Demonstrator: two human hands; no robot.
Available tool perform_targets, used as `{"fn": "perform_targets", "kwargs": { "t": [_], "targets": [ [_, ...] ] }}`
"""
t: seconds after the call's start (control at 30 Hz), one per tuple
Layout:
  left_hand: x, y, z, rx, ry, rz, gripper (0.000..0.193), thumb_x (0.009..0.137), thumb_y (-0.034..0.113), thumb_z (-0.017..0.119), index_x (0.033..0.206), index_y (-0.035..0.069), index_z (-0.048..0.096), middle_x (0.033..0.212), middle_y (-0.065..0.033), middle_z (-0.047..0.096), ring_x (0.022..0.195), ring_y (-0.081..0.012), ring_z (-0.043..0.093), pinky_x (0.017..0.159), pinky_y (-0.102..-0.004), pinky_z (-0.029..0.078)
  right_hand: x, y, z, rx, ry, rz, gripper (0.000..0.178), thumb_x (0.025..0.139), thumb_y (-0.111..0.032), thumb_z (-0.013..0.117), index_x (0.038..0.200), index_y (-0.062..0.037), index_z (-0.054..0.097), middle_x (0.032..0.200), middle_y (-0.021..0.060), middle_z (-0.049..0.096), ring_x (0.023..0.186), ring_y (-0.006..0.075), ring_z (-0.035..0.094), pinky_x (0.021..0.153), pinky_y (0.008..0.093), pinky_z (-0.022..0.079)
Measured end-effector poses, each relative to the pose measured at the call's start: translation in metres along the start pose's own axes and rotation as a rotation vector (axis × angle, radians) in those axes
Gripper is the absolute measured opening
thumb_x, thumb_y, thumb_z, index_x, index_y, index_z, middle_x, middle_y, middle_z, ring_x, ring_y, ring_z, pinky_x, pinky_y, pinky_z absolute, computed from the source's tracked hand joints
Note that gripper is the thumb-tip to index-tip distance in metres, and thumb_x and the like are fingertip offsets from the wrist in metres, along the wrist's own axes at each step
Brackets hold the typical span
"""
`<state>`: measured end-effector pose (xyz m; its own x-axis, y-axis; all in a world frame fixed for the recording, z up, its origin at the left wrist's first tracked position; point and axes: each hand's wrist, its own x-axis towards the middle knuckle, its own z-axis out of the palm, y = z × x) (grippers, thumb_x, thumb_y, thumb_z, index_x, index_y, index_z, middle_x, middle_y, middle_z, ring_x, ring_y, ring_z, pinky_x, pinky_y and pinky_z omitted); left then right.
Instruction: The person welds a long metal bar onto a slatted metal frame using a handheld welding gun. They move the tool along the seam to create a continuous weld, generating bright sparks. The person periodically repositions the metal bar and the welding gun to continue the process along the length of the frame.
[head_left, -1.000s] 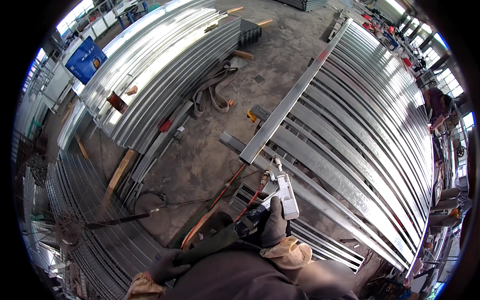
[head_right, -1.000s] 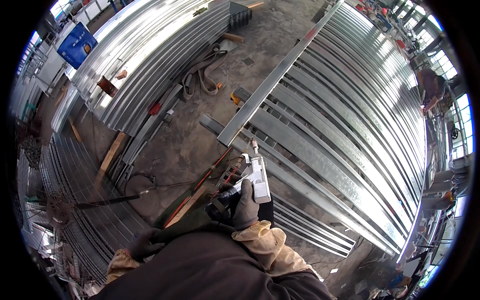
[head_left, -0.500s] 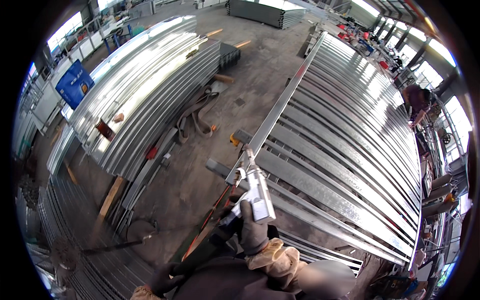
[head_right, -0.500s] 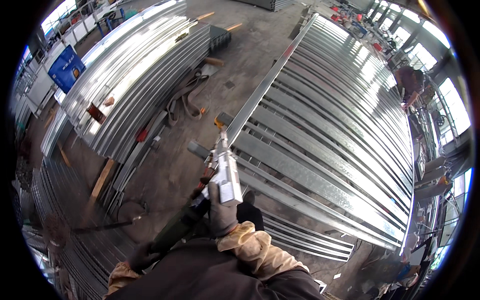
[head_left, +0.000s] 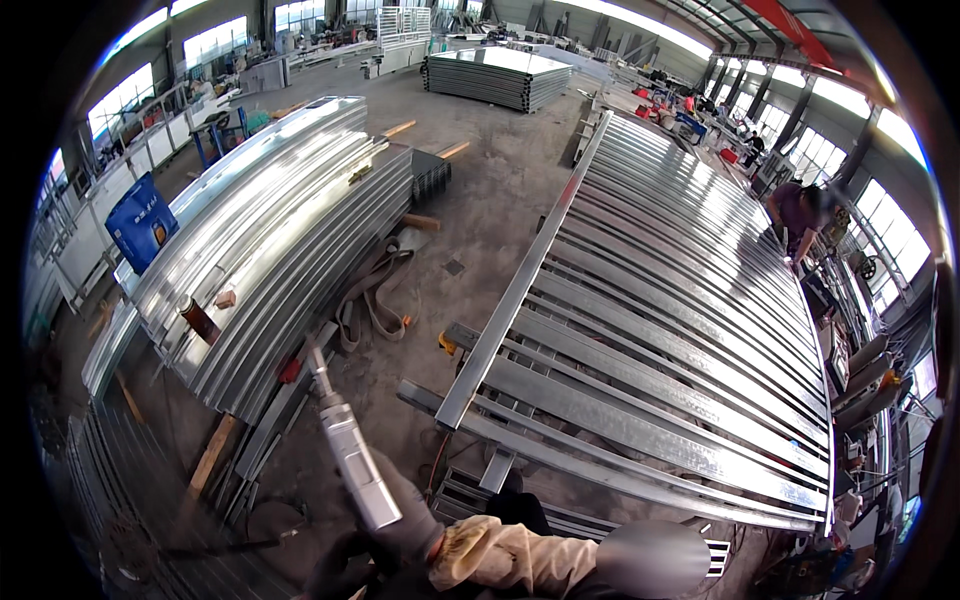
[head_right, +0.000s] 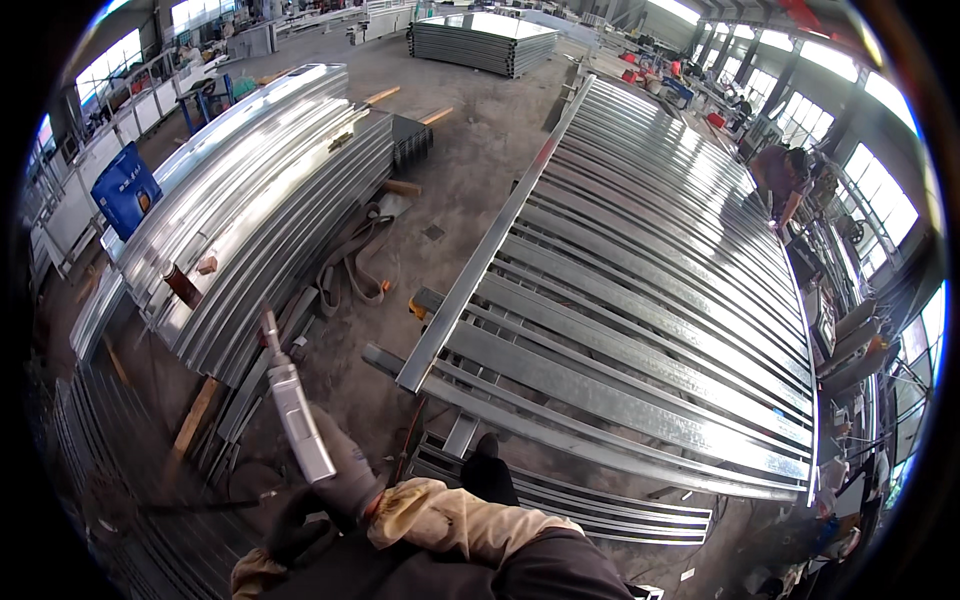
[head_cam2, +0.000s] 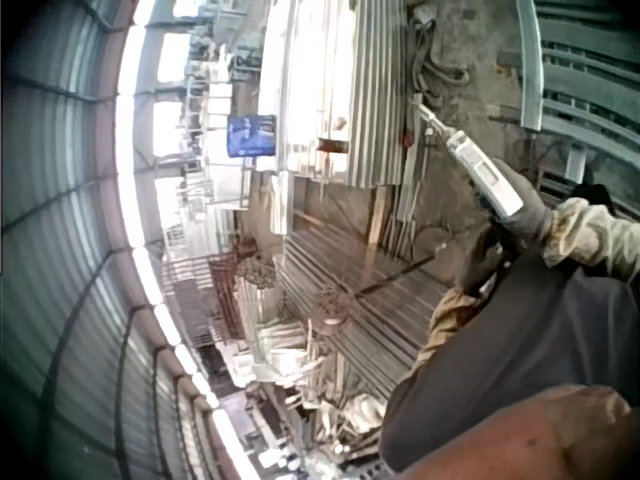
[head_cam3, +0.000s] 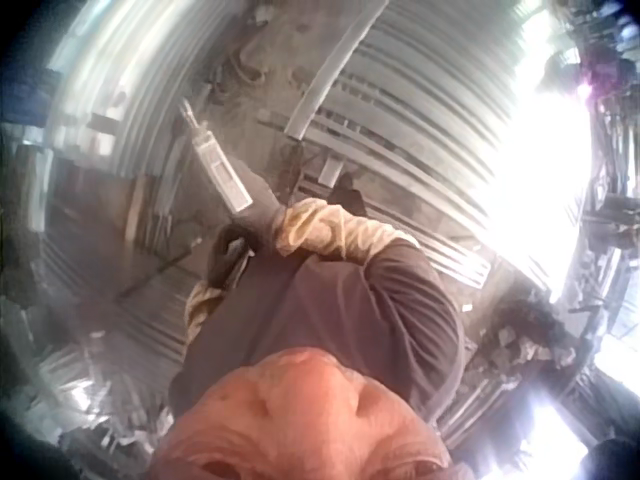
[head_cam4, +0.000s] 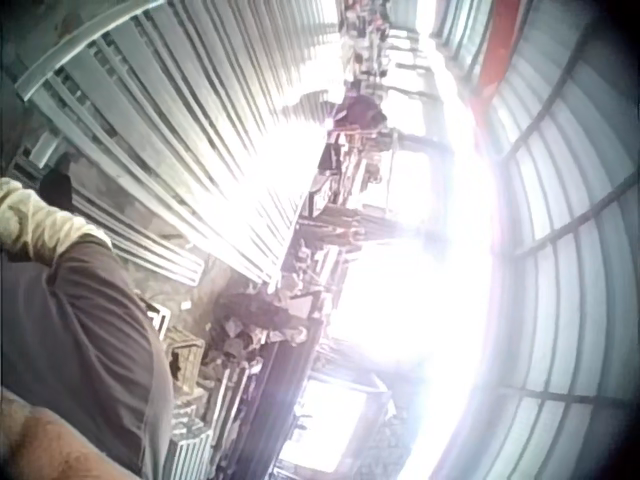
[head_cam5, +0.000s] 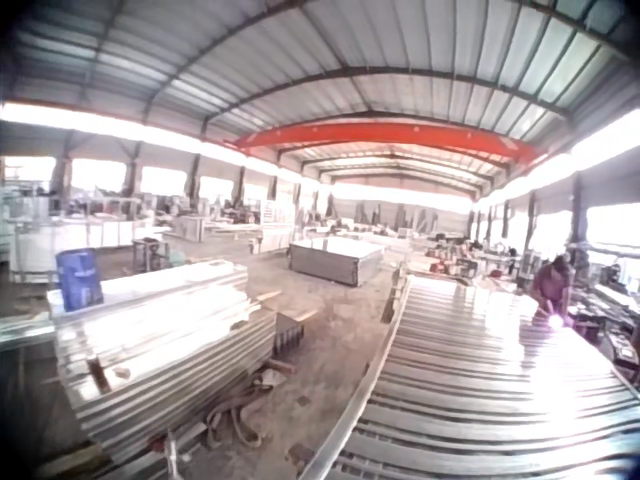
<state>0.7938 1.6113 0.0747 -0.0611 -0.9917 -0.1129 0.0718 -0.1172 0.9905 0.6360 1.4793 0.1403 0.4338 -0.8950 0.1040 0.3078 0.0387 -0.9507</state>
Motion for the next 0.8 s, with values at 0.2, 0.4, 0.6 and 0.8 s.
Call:
{"fn": "perform_targets", "kwargs": {
  "t": [0.2, 0.4, 0.6, 0.8],
  "targets": [
    [0.003, -0.013, 0.013, -0.002, 0.183, -0.167, 0.031, 0.088, 0.004, 0.066, 0.118, -0.002, 0.058, 0.1, -0.0092, 0.068, 0.096, -0.0218, 0.068, 0.081, -0.0346, 0.054, 0.011, 0.005, 0.027, -0.243, -0.145, -0.205, 0.063, 0.092, -0.012, 0.066, 0.148, 0.0001, 0.039, 0.132, 0.0167, 0.058, 0.119, 0.0269, 0.06, 0.101, 0.0364, 0.047],
    [-0.022, -0.038, 0.001, 0.048, 0.363, -0.442, 0.029, 0.087, 0.001, 0.065, 0.115, -0.002, 0.058, 0.098, -0.0091, 0.067, 0.093, -0.0222, 0.068, 0.078, -0.0351, 0.054, 0.016, 0.012, -0.012, -0.265, -0.362, 0.054, 0.082, 0.08, -0.017, 0.081, 0.149, -0.0029, 0.039, 0.136, 0.0201, 0.055, 0.126, 0.0319, 0.057, 0.104, 0.0401, 0.048],
    [-0.047, -0.052, -0.028, 0.251, 0.446, -0.139, 0.025, 0.087, -0.002, 0.065, 0.11, -0.001, 0.054, 0.091, -0.0079, 0.063, 0.08, -0.0196, 0.065, 0.07, -0.0348, 0.053, 0.004, 0.054, -0.191, -0.953, 0.417, 0.026, 0.055, 0.081, -0.018, 0.08, 0.128, -0.0019, 0.057, 0.116, 0.0198, 0.065, 0.109, 0.0328, 0.065, 0.09, 0.0422, 0.054],
    [-0.046, -0.034, -0.046, -0.001, 0.669, -0.165, 0.026, 0.076, -0.002, 0.076, 0.095, 0.003, 0.06, 0.085, -0.0062, 0.066, 0.078, -0.0165, 0.065, 0.069, -0.0336, 0.053, -0.053, 0.086, -0.324, -1.558, 0.59, 0.146, 0.08, 0.076, -0.043, 0.081, 0.141, -0.0103, 0.049, 0.14, 0.0199, 0.053, 0.13, 0.0407, 0.049, 0.111, 0.052, 0.035]
  ]
}}
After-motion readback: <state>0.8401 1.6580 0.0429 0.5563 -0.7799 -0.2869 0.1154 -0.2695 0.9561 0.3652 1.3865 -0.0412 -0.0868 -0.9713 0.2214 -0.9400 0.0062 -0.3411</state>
